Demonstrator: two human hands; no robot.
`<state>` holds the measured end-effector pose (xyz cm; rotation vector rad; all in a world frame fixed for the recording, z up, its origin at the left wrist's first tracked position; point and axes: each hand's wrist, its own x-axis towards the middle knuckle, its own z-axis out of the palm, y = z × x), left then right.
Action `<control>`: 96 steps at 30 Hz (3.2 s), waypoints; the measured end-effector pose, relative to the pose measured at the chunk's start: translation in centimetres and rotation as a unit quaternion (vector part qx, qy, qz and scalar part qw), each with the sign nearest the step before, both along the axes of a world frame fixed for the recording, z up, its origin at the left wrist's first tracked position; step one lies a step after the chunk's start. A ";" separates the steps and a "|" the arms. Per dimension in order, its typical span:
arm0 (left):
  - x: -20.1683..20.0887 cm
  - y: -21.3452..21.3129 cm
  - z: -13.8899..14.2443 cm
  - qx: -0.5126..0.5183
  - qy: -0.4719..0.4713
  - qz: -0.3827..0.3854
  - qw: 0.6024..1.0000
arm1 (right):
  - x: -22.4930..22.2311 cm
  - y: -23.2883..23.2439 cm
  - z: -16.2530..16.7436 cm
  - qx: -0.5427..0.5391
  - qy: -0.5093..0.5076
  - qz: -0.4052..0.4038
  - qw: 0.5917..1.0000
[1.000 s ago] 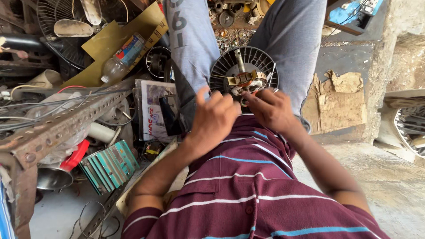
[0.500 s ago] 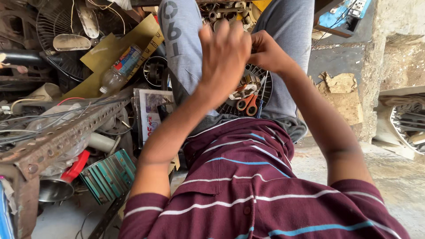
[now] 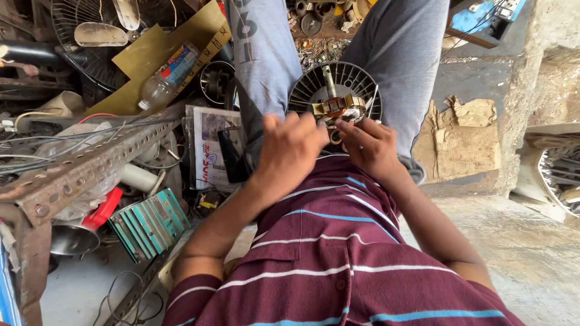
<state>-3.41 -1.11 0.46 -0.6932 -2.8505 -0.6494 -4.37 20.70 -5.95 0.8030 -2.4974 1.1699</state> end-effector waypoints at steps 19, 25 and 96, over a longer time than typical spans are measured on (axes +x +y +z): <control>-3.3 4.7 0.4 -0.056 0.075 -0.019 0.995 | -13.3 2.8 -0.5 -0.091 -0.181 0.236 0.950; 2.0 2.4 -1.2 0.004 0.015 -0.024 1.000 | -3.6 1.4 1.6 0.027 0.200 -0.021 0.979; 0.9 3.7 -0.1 0.094 -0.014 -0.068 0.993 | -1.4 -0.1 -1.5 -0.445 -0.260 -0.106 0.850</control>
